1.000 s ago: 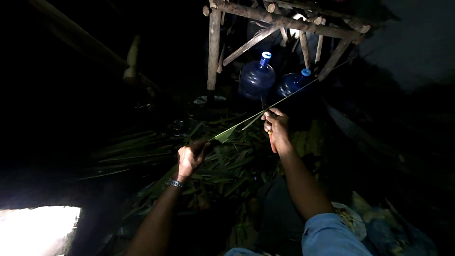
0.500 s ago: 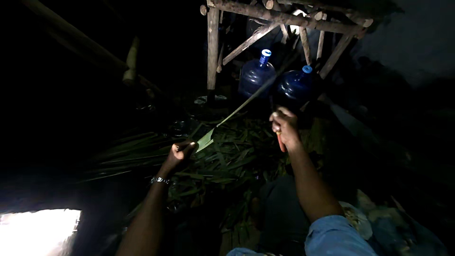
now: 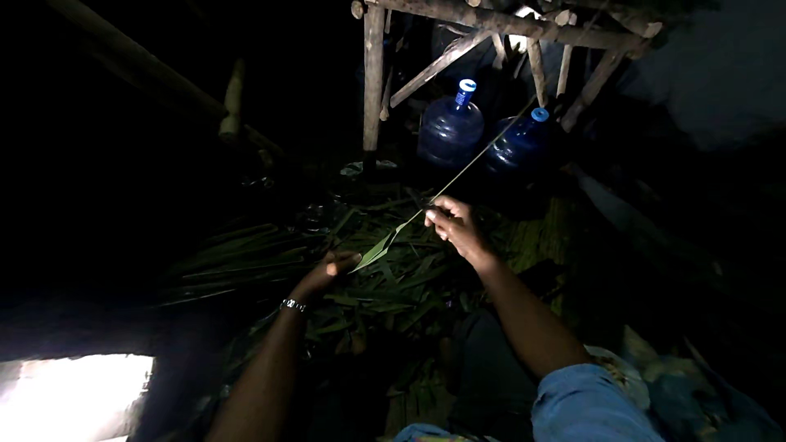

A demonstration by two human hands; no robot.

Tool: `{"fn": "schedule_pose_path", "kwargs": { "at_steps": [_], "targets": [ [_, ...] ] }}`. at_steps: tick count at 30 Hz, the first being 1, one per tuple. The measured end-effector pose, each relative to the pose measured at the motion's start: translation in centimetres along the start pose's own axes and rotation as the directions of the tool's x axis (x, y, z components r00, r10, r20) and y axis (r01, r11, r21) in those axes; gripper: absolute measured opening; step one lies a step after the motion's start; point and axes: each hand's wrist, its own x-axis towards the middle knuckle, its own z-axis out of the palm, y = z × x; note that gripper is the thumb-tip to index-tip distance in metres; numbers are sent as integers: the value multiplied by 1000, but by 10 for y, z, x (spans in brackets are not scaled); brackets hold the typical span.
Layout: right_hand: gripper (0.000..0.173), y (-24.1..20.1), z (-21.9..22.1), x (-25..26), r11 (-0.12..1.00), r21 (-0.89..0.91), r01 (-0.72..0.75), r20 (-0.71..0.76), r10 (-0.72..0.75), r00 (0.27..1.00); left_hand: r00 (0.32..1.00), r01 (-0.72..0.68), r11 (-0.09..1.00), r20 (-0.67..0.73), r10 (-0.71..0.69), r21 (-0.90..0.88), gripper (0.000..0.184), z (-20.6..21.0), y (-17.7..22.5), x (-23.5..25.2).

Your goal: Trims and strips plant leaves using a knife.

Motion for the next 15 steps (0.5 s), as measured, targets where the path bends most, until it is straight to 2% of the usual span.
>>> {"fn": "schedule_pose_path", "kwargs": {
  "at_steps": [6,10,11,13,15],
  "targets": [
    [13,-14,-41,-8,990,137,-42,-270,78,960,998,52,994,19,-54,96,25,-19,-5,-1],
    [16,-15,-62,-5,967,253,9,-502,124,856,990,107,990,-98,-98,95,23,-22,0,-6],
    [16,-12,-64,-5,965,262,-5,-512,143,847,985,91,994,-151,-79,69,22,-19,1,-6],
    [24,-8,-58,-8,974,216,-73,-429,162,889,969,1,997,-246,19,80,20,-12,0,-2],
    [34,-4,-43,-10,982,116,-148,-203,169,964,937,-127,981,-306,168,149,18,-4,-6,4]
  ]
}}
